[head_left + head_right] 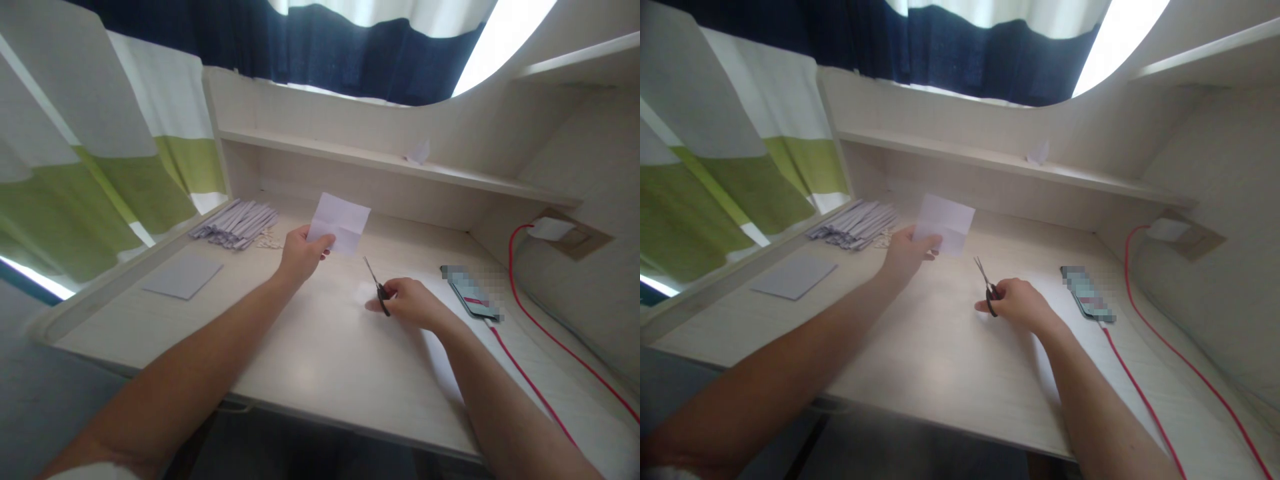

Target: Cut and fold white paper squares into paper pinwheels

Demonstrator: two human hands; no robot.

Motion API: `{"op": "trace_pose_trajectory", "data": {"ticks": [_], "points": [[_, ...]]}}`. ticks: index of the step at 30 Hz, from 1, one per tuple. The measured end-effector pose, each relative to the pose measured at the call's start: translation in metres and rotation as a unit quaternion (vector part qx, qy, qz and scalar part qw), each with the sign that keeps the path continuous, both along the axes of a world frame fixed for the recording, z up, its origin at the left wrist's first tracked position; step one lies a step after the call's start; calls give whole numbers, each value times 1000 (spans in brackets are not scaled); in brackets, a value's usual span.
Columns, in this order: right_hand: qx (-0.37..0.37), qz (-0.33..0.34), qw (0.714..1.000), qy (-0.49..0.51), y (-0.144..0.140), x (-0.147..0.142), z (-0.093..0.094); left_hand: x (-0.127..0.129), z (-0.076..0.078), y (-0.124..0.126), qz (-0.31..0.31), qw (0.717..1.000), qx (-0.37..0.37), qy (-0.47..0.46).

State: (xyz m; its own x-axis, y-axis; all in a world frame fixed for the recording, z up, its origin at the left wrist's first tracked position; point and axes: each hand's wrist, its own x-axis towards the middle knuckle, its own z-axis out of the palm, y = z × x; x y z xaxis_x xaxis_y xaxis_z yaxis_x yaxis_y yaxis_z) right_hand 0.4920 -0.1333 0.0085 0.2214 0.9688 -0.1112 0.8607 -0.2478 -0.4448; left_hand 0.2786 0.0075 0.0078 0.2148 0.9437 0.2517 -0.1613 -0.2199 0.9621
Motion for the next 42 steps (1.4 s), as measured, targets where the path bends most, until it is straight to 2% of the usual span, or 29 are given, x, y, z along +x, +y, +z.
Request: {"op": "trace_pose_trajectory", "data": {"ticks": [2,5,7,9,10,13,15,16,19,22,29,35,42], "points": [[1,-20,998,-66,-2,12,3,1,-1,1,7,1000,-9,14],[16,-14,998,-64,-5,20,6,4,-5,0,-2,999,-15,42],[65,-26,996,-48,-5,16,5,7,-8,-3,-10,998,-13,55],[148,-46,988,24,-3,5,4,10,-10,-9,-22,998,-14,61],[195,-52,975,90,-2,-2,3,12,-12,-13,-31,997,-16,62],[254,-54,907,332,4,-23,-3,19,-16,-28,-83,994,-18,67],[290,-46,880,373,6,-32,-8,24,-19,-38,-141,987,-23,73],[306,-48,876,371,7,-34,-10,25,-21,-41,-172,982,-26,78],[304,-59,889,339,5,-30,-13,27,-21,-43,-213,974,-21,67],[281,-42,898,336,2,-24,-11,24,-18,-37,-198,979,-20,35],[278,-23,867,412,-1,-25,-1,16,-7,-28,-200,978,-62,24],[298,-36,857,420,-1,-24,-1,13,-4,-30,-207,978,-14,-2],[283,-3,833,477,-2,-18,-4,11,-7,-27,-264,961,-61,-54]]}}
